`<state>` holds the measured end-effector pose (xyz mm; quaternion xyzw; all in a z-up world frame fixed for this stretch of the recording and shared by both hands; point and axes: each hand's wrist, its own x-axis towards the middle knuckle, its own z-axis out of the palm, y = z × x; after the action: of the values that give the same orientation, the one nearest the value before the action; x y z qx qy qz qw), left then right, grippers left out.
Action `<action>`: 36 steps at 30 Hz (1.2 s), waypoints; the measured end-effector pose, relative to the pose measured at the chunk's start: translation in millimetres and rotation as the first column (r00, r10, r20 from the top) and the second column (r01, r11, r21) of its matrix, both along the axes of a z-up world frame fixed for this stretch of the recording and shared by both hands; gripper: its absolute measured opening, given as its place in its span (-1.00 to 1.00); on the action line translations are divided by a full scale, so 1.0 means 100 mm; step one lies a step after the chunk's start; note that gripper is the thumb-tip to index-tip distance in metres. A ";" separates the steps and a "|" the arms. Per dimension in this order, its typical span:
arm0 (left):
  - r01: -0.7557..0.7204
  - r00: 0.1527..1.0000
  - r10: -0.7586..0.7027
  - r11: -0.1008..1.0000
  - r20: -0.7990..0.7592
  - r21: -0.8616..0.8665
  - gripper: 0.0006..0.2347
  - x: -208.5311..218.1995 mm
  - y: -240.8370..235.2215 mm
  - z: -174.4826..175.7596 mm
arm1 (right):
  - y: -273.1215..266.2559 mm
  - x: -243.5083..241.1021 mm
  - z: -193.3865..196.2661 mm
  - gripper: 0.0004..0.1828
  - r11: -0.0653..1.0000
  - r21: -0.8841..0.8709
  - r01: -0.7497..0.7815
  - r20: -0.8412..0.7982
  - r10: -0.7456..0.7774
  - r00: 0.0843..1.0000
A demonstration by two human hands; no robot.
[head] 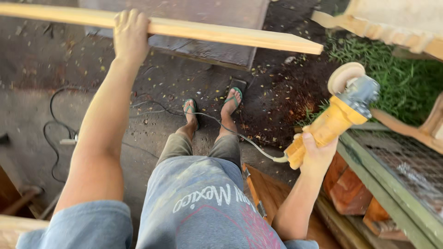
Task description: The person uses an electric orbital sander to smooth the surface and edges of a rectangular wooden board. They move the sander across the board's face and along its edges, then flip the board to sand the other side.
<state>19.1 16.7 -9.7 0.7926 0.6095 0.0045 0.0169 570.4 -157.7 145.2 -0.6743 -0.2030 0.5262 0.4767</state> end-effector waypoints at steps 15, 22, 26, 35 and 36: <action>-0.080 0.982 0.056 0.988 0.181 0.133 -0.68 -0.13 -0.01 -0.06 | -0.08 -0.88 0.31 -0.30 0.965 0.161 -0.205 -0.153 0.230 0.961; -0.140 0.970 0.080 0.956 0.229 0.258 -0.59 -1.13 -0.03 0.04 | -0.03 -2.04 0.40 -0.36 0.929 0.201 -0.312 -0.081 0.333 0.939; -0.173 0.969 0.094 0.918 0.229 0.357 -0.52 -2.30 -0.14 0.17 | -0.04 -3.11 0.38 -0.36 0.907 0.196 -0.372 0.015 0.377 0.926; -0.451 0.495 0.177 0.889 0.850 0.077 -0.48 -3.78 -0.32 -0.02 | 0.15 -5.68 0.14 -0.42 0.814 0.016 -0.580 0.302 0.549 0.779; -0.410 0.385 0.210 0.911 0.899 -0.037 -0.53 -3.78 -0.34 -0.12 | 0.17 -5.85 0.11 -0.41 0.791 0.009 -0.612 0.343 0.573 0.745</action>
<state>-358.7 -17.1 -21.4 0.5403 0.6432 0.4789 0.2550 -14.7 -140.3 156.4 -0.6212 -0.5131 0.5195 0.2845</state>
